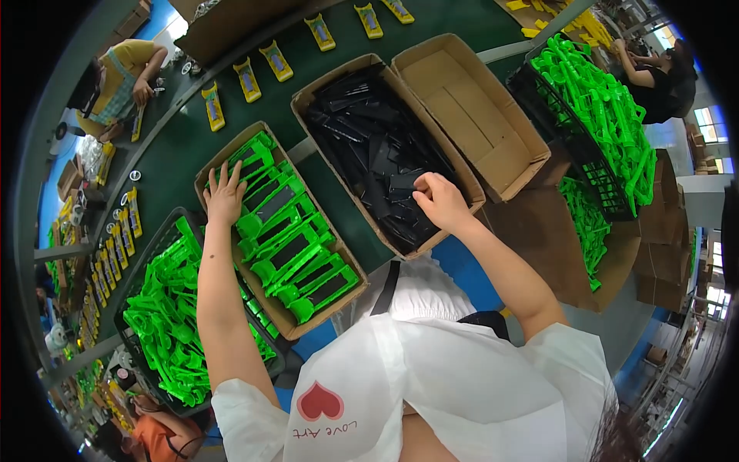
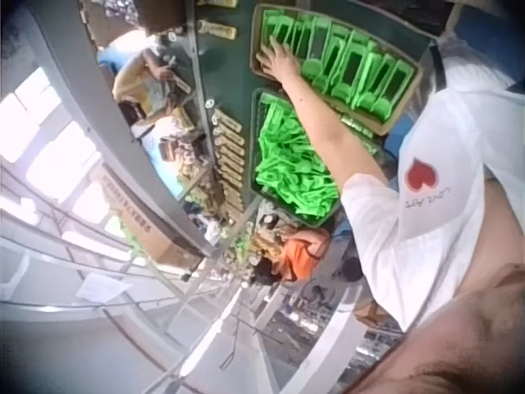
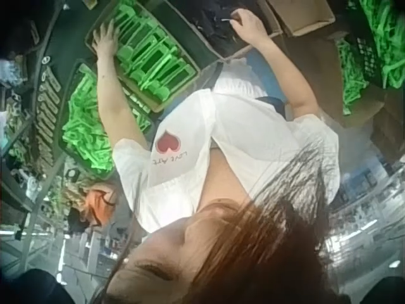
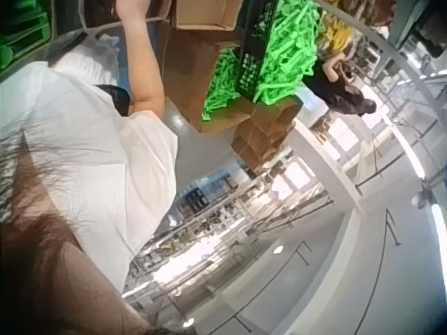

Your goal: Assembling green plastic flashlight housings with internal black components on a factory assembly line.

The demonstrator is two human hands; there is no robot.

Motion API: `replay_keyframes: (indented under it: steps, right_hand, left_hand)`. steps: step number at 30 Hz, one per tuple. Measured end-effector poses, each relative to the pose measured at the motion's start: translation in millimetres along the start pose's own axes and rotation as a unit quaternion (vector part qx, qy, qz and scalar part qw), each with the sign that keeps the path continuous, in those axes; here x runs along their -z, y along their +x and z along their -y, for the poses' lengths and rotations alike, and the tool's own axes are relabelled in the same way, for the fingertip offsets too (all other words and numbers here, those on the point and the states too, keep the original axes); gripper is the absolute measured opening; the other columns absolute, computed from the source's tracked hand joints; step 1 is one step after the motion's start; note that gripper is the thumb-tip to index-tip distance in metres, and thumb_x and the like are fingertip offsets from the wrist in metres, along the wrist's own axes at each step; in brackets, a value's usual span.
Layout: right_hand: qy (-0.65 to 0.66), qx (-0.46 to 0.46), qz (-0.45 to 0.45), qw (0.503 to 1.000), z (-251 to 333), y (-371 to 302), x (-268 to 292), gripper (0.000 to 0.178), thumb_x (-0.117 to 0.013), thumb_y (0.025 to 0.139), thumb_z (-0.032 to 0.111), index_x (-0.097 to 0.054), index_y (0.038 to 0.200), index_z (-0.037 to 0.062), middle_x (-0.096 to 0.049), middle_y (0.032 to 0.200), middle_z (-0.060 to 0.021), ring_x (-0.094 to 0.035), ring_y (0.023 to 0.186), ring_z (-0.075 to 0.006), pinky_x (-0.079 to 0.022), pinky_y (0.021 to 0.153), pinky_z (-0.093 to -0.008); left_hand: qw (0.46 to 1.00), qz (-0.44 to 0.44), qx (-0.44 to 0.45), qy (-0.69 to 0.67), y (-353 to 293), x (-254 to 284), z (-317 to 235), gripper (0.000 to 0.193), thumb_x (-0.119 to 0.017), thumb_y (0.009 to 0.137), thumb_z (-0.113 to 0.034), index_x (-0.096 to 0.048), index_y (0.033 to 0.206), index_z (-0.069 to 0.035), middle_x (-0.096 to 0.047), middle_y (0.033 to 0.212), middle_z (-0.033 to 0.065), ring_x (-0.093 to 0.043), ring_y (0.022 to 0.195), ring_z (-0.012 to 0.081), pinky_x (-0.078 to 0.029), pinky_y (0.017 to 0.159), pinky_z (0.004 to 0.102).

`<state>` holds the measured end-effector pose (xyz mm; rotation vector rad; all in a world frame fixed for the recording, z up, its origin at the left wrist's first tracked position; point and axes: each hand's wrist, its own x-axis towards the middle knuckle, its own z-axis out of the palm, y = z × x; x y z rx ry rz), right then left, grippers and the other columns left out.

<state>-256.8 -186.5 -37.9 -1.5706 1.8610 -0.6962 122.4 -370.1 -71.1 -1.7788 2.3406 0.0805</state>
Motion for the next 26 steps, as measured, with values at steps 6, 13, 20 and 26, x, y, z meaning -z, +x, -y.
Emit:
replay_keyframes:
  steps: [6,13,20,26]
  right_hand:
    - [-0.395,-0.014,-0.150,0.906,-33,66,-18,0.041,-0.060,0.069,0.010,-0.041,0.103,-0.0055,-0.050,0.089,-0.0186,-0.055,0.078,-0.0317,-0.047,0.070,-0.0340]
    - [-0.378,0.013,-0.020,0.925,-9,98,-1,0.025,-0.059,0.073,0.023,-0.055,0.087,0.0033,-0.058,0.087,-0.0176,-0.060,0.076,-0.0313,-0.050,0.066,-0.0398]
    - [-0.376,0.065,-0.026,0.924,18,78,11,0.020,-0.058,0.074,0.021,-0.055,0.080,0.0023,-0.061,0.079,-0.0183,-0.059,0.075,-0.0351,-0.048,0.066,-0.0422]
    - [-0.426,0.120,-0.079,0.893,45,48,-31,0.028,-0.060,0.073,0.025,-0.049,0.090,0.0057,-0.058,0.081,-0.0137,-0.061,0.068,-0.0320,-0.050,0.061,-0.0389]
  left_hand:
    - [0.986,-0.137,0.013,-0.098,-42,15,-21,0.044,-0.046,0.085,-0.034,-0.040,0.124,-0.015,-0.025,0.137,0.0069,-0.019,0.127,0.0295,-0.020,0.096,0.0549]
    - [0.901,-0.308,0.112,-0.284,-186,41,-38,0.033,-0.055,0.079,-0.012,-0.050,0.110,-0.001,-0.041,0.124,0.0174,-0.035,0.117,0.0338,-0.029,0.096,0.0400]
    - [0.834,-0.335,0.398,-0.182,-312,10,29,0.043,-0.056,0.077,-0.013,-0.040,0.114,0.003,-0.040,0.119,0.0212,-0.041,0.109,0.0352,-0.035,0.090,0.0399]
    - [0.773,-0.162,0.595,-0.146,-343,-32,125,0.073,-0.062,0.071,-0.033,-0.028,0.123,0.005,-0.034,0.123,0.0231,-0.034,0.115,0.0360,-0.032,0.093,0.0450]
